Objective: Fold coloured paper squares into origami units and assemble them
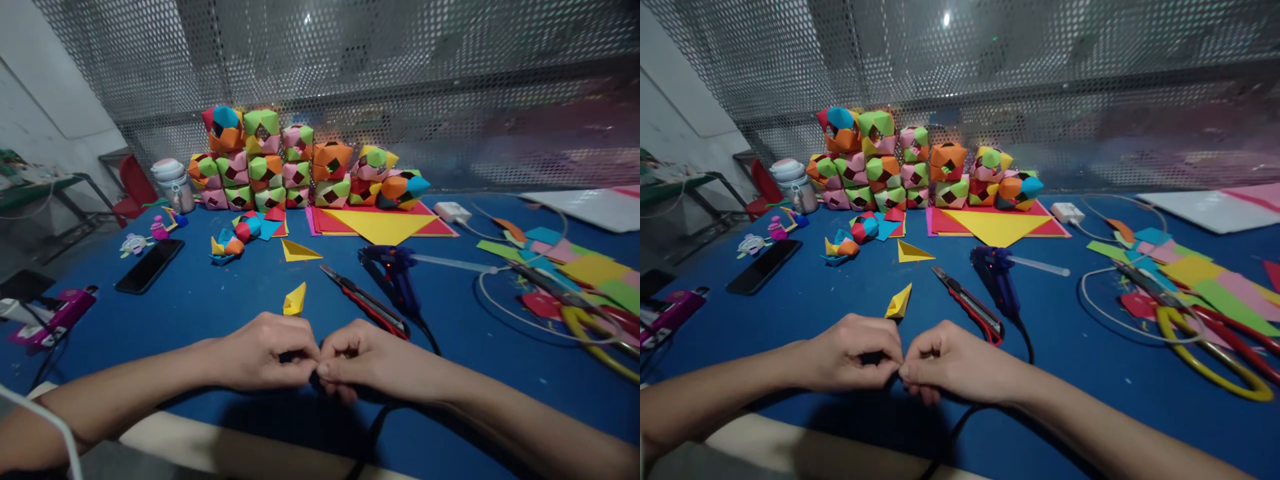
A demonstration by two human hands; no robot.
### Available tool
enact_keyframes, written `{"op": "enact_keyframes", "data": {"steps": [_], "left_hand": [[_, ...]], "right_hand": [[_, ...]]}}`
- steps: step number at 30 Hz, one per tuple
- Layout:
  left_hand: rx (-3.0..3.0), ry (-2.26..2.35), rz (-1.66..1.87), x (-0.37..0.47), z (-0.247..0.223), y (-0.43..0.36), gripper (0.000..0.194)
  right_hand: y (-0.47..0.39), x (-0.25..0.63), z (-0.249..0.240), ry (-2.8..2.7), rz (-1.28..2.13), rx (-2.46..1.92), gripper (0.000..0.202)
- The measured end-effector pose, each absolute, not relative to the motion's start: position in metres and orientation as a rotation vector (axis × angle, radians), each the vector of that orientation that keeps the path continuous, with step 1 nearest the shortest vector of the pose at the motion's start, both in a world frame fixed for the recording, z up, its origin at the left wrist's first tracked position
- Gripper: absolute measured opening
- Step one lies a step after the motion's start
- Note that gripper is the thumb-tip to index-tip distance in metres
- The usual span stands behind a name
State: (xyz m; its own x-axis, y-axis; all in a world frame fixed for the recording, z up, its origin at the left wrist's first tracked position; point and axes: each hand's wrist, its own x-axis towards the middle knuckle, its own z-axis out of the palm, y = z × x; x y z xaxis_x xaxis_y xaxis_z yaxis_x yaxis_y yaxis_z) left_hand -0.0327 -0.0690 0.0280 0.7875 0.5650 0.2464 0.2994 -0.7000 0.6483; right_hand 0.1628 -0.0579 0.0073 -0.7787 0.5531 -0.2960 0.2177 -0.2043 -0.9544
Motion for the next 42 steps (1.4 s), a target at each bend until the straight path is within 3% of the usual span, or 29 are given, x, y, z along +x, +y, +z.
{"op": "enact_keyframes", "data": {"steps": [5,11,20,28,33,36,38,40,42], "left_hand": [[2.099,0.753,0.476,-0.028,0.027,-0.071,0.006],[1.472,1.027,0.779,-0.033,0.029,-0.068,0.011],[1.490,1.324,1.005,-0.043,0.030,-0.053,0.014],[1.694,1.417,0.878,-0.049,0.015,-0.042,0.017],[1.715,1.403,0.693,-0.054,0.025,-0.039,0.020],[1.838,1.240,0.448,-0.053,0.038,-0.047,0.031],[1.980,1.030,0.265,-0.052,0.048,-0.055,0.027],[2.063,0.823,0.082,-0.051,0.057,-0.061,0.016],[2.053,0.722,-0.037,-0.053,0.062,-0.062,0.023]], "right_hand": [[-0.057,0.164,0.012,-1.982,2.091,-0.888,0.020],[-0.052,0.166,0.014,-1.759,2.040,-0.848,0.016],[-0.043,0.174,0.008,-1.760,1.501,-1.034,0.008],[-0.035,0.183,0.016,-1.799,1.280,-1.137,0.005],[-0.029,0.201,0.029,-2.239,0.785,-1.289,0.025],[-0.028,0.200,0.027,-2.389,0.529,-1.411,0.039],[-0.028,0.193,0.022,-2.409,0.513,-1.439,0.044],[-0.030,0.181,0.015,-2.360,0.563,-1.394,0.041],[-0.031,0.170,0.009,-2.316,0.564,-1.301,0.039]]}}
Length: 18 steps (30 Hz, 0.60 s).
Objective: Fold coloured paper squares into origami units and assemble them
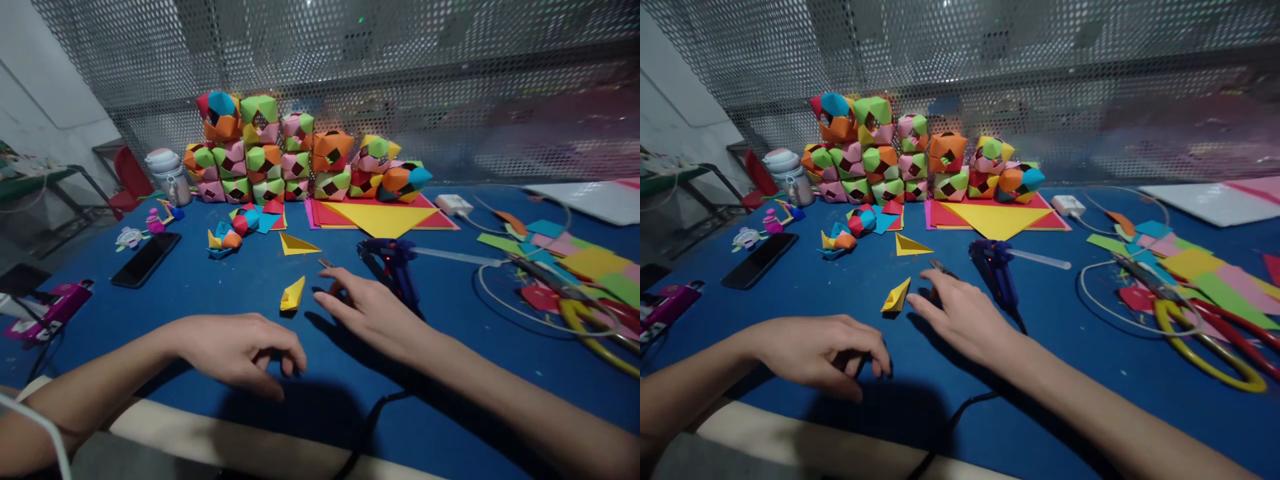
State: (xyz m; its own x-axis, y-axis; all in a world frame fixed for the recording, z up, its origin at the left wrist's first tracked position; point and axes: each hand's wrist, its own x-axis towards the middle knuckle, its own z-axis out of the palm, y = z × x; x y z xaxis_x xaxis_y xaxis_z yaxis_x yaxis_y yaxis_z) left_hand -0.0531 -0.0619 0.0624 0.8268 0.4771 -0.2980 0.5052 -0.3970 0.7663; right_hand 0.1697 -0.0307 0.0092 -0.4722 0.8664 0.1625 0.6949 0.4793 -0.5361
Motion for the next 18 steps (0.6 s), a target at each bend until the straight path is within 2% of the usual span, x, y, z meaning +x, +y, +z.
{"op": "enact_keyframes", "data": {"steps": [3,6,9,14,18], "left_hand": [[1.943,0.860,0.040,-0.060,0.058,-0.052,0.018],[1.794,1.225,0.428,-0.065,0.038,-0.037,0.021],[1.628,1.343,0.697,-0.062,0.018,-0.029,0.029],[1.433,1.204,0.746,-0.049,0.013,-0.037,0.033],[1.429,1.188,0.657,-0.040,0.018,-0.049,0.027]], "right_hand": [[-0.031,0.158,0.003,-2.444,0.566,-1.078,0.038],[-0.031,0.156,0.000,-2.508,0.643,-0.940,0.033],[-0.035,0.160,-0.003,-2.409,0.717,-0.960,0.027],[-0.041,0.163,-0.010,-2.284,0.793,-0.939,0.022],[-0.043,0.161,-0.010,-2.199,0.800,-0.942,0.021]]}}
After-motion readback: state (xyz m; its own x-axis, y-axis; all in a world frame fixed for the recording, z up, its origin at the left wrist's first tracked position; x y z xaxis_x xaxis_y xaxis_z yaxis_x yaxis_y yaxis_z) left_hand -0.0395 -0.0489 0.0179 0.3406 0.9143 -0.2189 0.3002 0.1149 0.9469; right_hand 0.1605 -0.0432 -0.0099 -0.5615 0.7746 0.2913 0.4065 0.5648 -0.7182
